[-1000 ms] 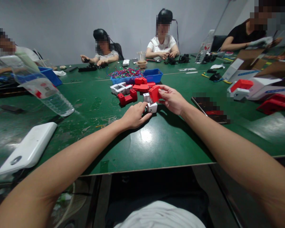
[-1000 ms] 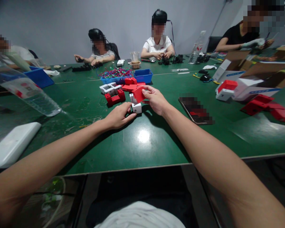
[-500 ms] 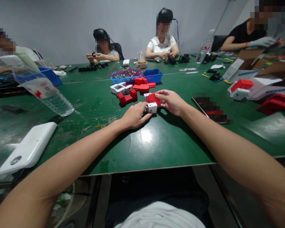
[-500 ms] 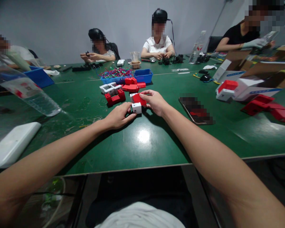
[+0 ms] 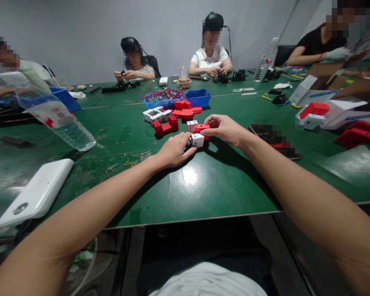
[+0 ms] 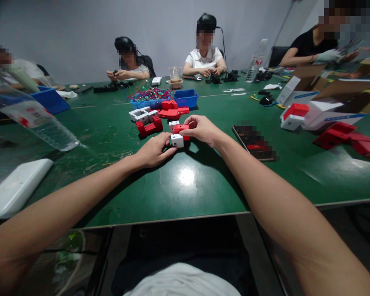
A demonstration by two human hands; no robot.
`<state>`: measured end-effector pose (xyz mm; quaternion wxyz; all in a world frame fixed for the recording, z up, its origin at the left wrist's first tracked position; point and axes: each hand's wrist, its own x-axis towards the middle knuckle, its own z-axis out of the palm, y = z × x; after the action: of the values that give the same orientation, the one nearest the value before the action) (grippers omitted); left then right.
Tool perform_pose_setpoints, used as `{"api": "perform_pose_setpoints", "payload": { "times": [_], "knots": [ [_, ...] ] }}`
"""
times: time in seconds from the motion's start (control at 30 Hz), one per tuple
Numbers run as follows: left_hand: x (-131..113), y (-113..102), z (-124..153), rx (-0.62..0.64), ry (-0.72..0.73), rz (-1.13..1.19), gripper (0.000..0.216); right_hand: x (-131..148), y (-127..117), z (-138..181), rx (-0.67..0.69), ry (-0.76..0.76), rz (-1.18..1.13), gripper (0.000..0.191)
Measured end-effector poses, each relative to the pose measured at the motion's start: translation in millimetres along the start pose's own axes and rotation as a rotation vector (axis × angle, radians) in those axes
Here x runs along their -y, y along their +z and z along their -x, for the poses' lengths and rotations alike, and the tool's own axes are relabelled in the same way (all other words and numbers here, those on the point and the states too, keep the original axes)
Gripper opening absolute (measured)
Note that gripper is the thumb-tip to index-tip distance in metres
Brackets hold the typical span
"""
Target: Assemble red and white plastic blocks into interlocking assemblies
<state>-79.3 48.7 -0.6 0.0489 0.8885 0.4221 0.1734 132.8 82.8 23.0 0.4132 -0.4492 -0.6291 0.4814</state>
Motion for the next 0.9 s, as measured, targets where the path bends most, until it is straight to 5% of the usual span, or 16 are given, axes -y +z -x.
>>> {"api": "perform_pose_setpoints", "payload": {
  "times": [0.73,0.9],
  "knots": [
    [0.3,0.4,0.2,-0.004,-0.004,0.000,0.029,8.7,-5.2,4.3,-0.105,-0.019,0.489,0.030],
    [0.4,0.3,0.7,-0.005,-0.001,-0.001,0.027,9.9,-2.2,2.1,-0.320,-0.208,0.561,0.012]
  ]
}}
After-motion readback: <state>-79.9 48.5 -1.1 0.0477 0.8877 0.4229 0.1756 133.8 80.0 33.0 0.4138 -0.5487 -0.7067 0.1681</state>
